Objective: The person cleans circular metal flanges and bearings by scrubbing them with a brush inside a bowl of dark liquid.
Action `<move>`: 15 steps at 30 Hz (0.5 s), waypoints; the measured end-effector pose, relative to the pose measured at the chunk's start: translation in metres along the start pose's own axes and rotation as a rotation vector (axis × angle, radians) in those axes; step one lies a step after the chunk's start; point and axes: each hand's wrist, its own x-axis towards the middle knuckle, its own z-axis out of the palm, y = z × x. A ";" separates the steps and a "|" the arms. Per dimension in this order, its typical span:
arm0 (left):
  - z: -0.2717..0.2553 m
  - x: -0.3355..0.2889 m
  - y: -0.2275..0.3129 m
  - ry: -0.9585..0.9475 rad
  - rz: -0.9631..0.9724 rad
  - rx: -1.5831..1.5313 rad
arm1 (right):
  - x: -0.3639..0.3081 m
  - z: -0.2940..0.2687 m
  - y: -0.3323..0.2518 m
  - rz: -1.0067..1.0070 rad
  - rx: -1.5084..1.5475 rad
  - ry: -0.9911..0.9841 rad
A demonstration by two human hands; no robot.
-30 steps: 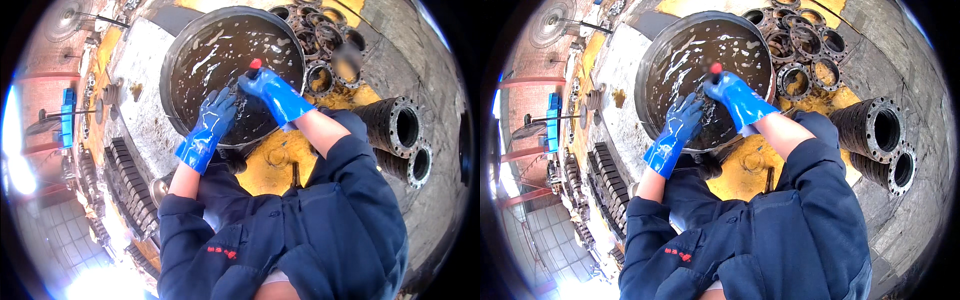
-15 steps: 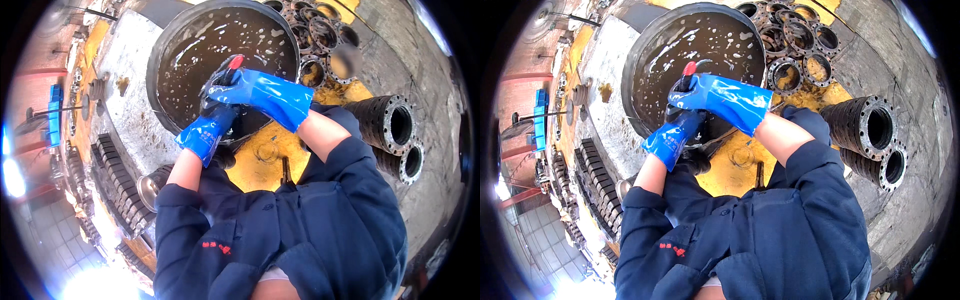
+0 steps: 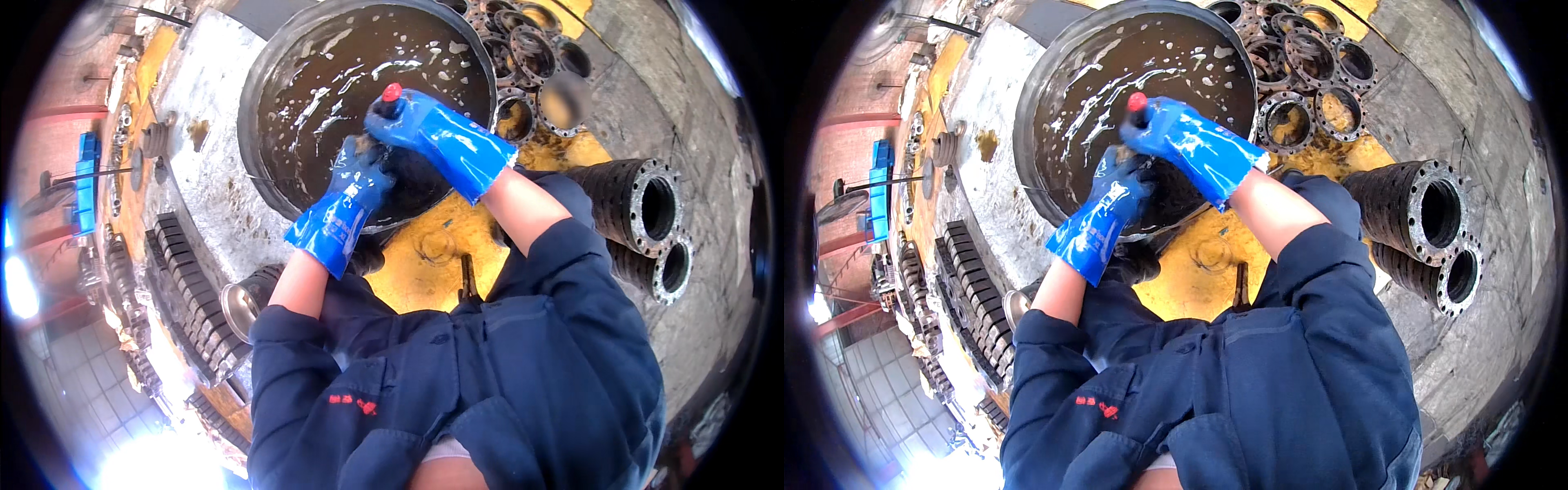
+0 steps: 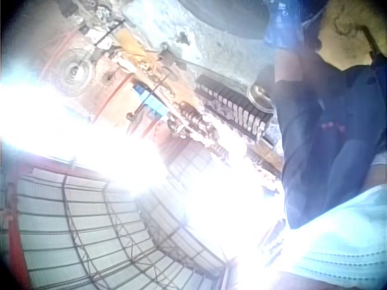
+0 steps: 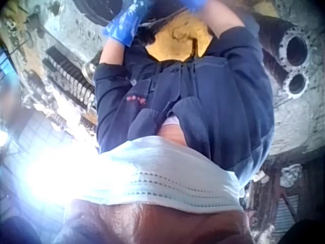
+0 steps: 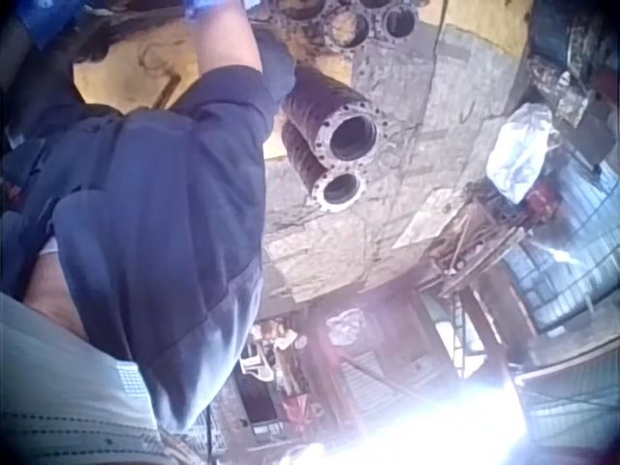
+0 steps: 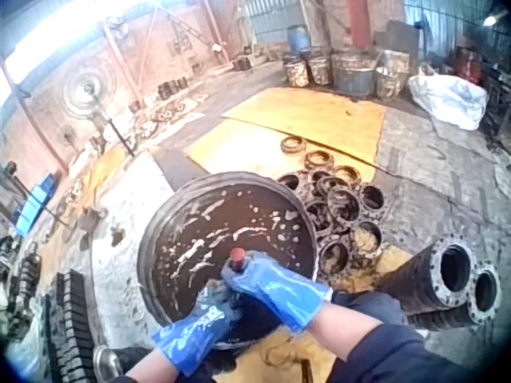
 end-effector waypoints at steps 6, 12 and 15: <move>0.108 -0.035 -0.010 -0.026 -0.242 -0.292 | -0.006 0.015 -0.021 0.209 -0.340 0.155; 0.090 0.004 0.023 0.023 -0.493 -0.398 | 0.002 -0.002 -0.051 0.160 0.241 -0.072; 0.044 0.019 0.031 0.023 -0.564 -0.613 | -0.021 -0.009 -0.094 0.033 0.237 -0.277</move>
